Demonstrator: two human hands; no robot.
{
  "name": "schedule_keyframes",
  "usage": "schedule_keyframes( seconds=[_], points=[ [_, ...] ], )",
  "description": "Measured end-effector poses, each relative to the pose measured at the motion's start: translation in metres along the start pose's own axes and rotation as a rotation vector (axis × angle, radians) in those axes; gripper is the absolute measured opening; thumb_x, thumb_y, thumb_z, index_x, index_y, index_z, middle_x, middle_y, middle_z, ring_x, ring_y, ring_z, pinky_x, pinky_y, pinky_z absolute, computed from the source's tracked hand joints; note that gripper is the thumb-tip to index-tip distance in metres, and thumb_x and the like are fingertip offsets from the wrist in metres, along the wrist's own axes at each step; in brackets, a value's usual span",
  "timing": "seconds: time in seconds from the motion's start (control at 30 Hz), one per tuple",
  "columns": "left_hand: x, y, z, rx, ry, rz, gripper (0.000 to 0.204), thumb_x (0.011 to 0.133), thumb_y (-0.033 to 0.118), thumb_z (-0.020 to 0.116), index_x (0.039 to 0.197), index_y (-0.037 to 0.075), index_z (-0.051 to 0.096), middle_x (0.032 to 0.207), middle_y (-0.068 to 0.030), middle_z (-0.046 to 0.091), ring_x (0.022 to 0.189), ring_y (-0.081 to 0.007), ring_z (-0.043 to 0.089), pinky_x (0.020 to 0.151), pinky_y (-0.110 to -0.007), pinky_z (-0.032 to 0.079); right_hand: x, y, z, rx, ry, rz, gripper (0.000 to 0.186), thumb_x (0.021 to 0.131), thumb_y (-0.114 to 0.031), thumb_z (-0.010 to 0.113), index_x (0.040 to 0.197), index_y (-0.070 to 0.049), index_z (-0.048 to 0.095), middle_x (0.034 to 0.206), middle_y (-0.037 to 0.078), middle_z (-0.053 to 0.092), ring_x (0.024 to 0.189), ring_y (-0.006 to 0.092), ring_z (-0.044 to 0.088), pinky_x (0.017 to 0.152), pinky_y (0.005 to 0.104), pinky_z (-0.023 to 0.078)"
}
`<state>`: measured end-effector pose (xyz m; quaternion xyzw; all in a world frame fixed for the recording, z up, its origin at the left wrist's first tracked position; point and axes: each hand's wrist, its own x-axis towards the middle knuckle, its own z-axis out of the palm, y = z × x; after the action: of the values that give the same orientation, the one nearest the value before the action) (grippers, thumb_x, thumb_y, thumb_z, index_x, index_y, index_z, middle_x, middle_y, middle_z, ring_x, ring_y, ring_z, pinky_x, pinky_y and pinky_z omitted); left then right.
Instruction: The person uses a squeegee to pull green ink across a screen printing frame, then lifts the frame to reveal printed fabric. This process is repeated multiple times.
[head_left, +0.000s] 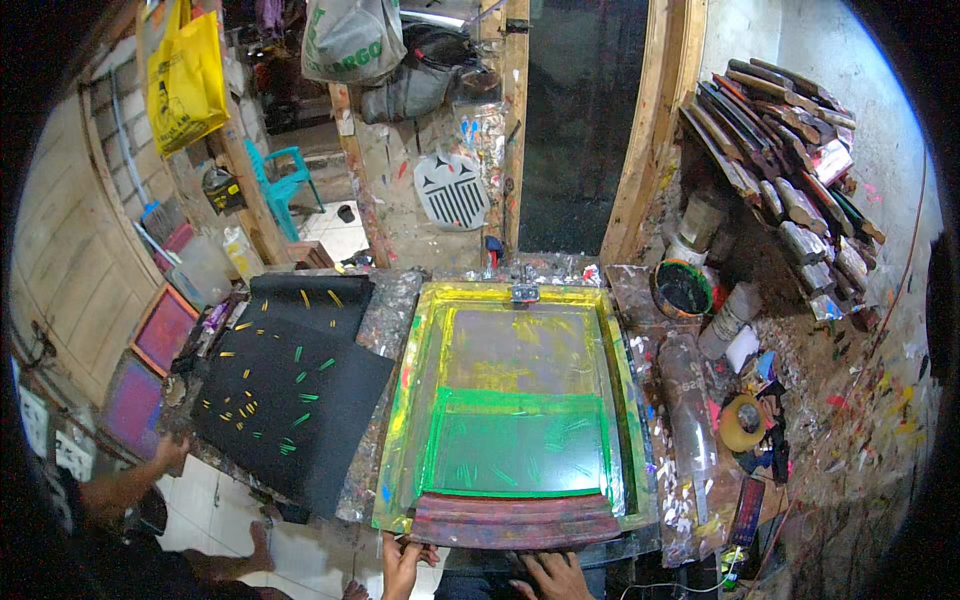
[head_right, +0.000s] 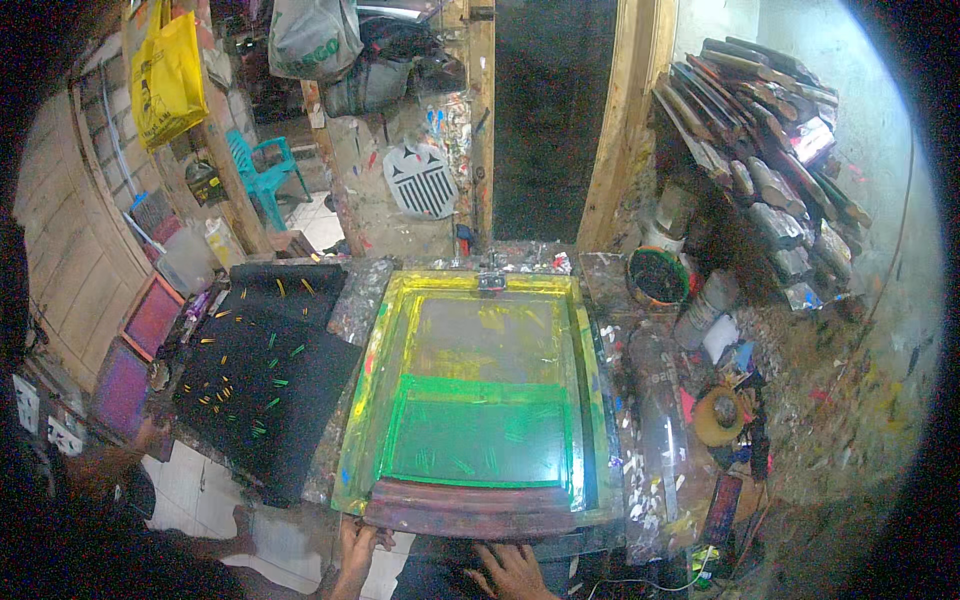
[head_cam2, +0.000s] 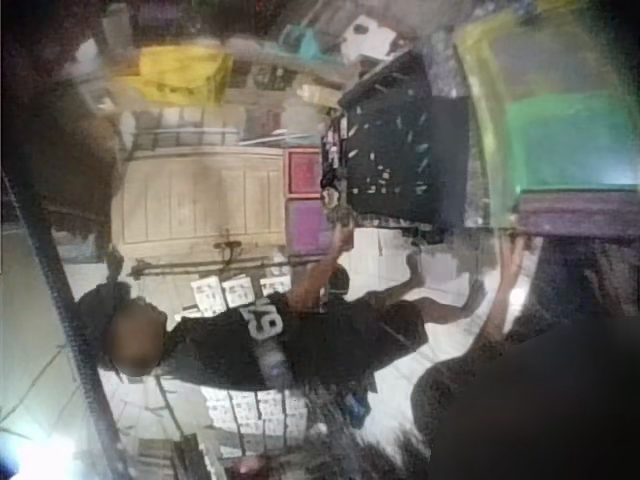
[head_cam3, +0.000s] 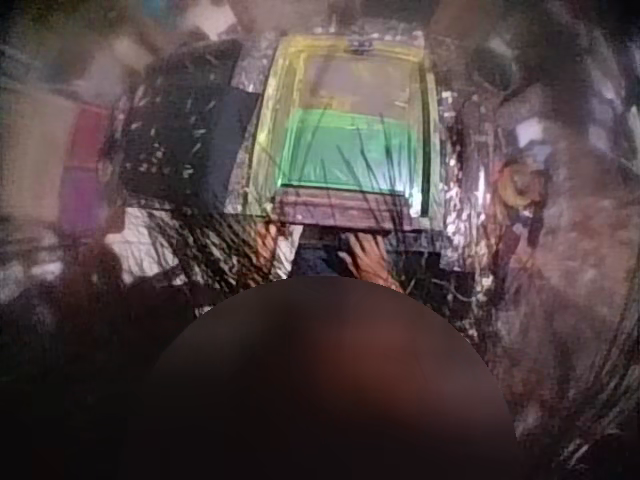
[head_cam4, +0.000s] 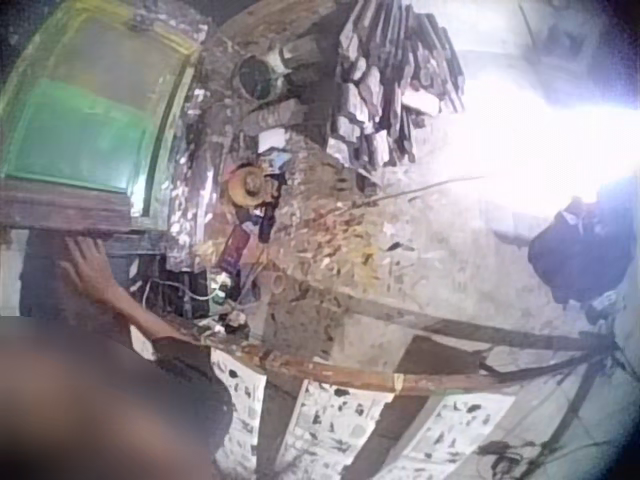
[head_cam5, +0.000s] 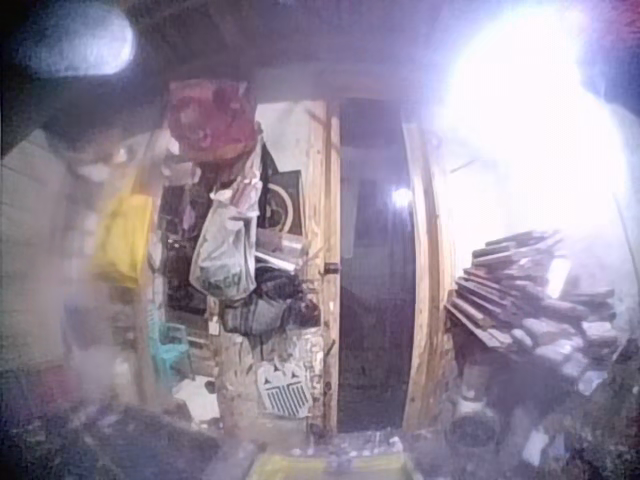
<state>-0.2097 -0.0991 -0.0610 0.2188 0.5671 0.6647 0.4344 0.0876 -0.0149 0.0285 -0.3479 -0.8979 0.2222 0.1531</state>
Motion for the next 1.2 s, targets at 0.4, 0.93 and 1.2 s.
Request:
schedule_keyframes(
  seconds=[0.4, 0.93, 1.2],
  points=[
    [-0.017, 0.012, 0.012, 0.030, -0.019, 0.051, 0.044, 0.103, 0.011, 0.055, 0.137, 0.003, 0.029, 0.095, -0.0243, 0.063, 0.069, -0.0307, 0.072, 0.054, -0.040, 0.061, 0.019, -0.012, 0.007, 0.039, -0.070, -0.047, 0.058, 0.098, -0.043, 0.066, 0.136, 0.000, 0.059, 0.129, 0.020, 0.063, 0.121, 0.0381, 0.058, 0.103, 0.0565, 0.042],
    [-0.015, 0.009, 0.010, 0.064, -0.030, 0.088, 0.038, 0.109, 0.022, 0.047, 0.135, 0.002, 0.027, 0.082, -0.0272, 0.066, 0.058, -0.0315, 0.069, 0.048, -0.040, 0.058, 0.046, -0.018, 0.004, 0.080, -0.368, 0.249, 0.066, 0.093, -0.063, 0.062, 0.127, -0.006, 0.067, 0.135, 0.022, 0.063, 0.125, 0.0443, 0.056, 0.100, 0.0552, 0.045],
    [-0.007, 0.007, 0.002, -0.076, 0.020, -0.175, 0.037, 0.111, 0.024, 0.043, 0.134, 0.001, 0.027, 0.079, -0.0278, 0.066, 0.055, -0.0316, 0.067, 0.046, -0.040, 0.057, 0.034, -0.018, -0.005, 0.098, -0.077, -0.033, 0.050, 0.091, -0.047, 0.073, 0.118, -0.005, 0.070, 0.116, 0.017, 0.071, 0.110, 0.0385, 0.065, 0.093, 0.0511, 0.050]
  ],
)
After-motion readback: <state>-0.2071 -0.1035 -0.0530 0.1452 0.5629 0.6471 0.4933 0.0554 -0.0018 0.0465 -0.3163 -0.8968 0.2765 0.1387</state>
